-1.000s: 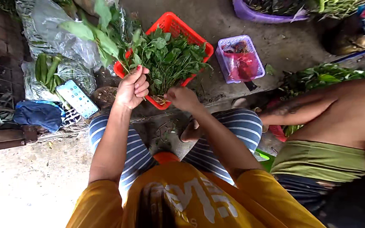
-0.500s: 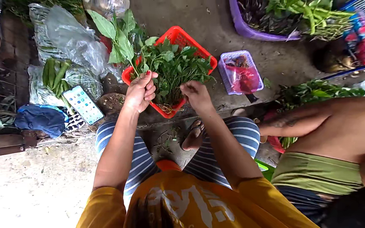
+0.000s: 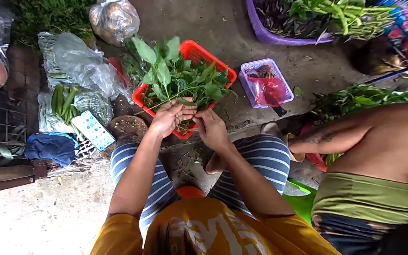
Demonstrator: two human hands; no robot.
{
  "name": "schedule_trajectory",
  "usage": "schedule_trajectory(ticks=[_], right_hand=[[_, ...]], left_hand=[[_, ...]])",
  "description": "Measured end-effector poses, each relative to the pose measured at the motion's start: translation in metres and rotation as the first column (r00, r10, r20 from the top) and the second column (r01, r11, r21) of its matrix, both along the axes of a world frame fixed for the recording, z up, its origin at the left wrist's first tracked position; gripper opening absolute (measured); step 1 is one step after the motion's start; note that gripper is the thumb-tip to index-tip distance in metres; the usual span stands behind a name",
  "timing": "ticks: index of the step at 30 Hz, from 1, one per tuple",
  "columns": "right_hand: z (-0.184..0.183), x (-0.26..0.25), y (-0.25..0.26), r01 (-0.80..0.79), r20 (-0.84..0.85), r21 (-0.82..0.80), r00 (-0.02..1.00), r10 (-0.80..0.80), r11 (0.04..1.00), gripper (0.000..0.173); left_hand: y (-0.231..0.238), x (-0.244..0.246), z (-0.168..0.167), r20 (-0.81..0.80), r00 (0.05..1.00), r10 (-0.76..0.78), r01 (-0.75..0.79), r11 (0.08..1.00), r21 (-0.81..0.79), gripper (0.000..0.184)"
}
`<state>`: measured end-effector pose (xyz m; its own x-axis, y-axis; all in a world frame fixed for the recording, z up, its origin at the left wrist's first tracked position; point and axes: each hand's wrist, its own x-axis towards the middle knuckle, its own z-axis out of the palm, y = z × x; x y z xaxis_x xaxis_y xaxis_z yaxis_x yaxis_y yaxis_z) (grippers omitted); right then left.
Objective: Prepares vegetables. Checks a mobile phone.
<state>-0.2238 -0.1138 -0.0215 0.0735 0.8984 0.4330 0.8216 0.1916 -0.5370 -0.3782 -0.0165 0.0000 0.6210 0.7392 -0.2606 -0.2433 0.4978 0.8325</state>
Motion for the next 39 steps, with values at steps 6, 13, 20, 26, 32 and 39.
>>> schedule_trajectory(ticks=[6, 13, 20, 26, 32, 39], right_hand=[[0.001, 0.004, -0.004, -0.007, -0.094, -0.132, 0.996, -0.005, 0.991, 0.016], [0.038, 0.026, -0.002, 0.108, -0.278, -0.175, 0.948, -0.155, 0.979, 0.042], [0.078, 0.039, 0.047, 0.092, -0.203, -0.046, 0.974, -0.100, 0.995, 0.057], [0.056, 0.047, 0.077, -0.063, -0.489, -0.073, 0.872, 0.020, 0.995, 0.015], [0.069, 0.083, 0.072, 0.114, -0.681, 0.166, 0.732, 0.030, 0.979, 0.008], [0.052, 0.044, 0.040, -0.107, -0.111, 0.237, 0.984, 0.136, 0.965, 0.019]], left_hand=[[-0.003, 0.008, -0.006, -0.025, 0.999, -0.047, 0.049, 0.996, 0.074, 0.024], [-0.004, 0.012, -0.009, -0.054, 0.998, -0.031, 0.034, 0.998, 0.050, 0.018], [-0.006, 0.015, -0.008, -0.178, 0.980, -0.090, 0.104, 0.992, 0.069, 0.016], [-0.007, 0.016, -0.005, -0.197, 0.968, -0.155, 0.156, 0.988, -0.009, 0.023], [-0.004, 0.017, -0.012, -0.102, 0.976, -0.192, 0.181, 0.978, -0.105, 0.022], [-0.007, 0.029, -0.015, -0.071, 0.996, -0.058, 0.037, 0.963, -0.268, 0.019]])
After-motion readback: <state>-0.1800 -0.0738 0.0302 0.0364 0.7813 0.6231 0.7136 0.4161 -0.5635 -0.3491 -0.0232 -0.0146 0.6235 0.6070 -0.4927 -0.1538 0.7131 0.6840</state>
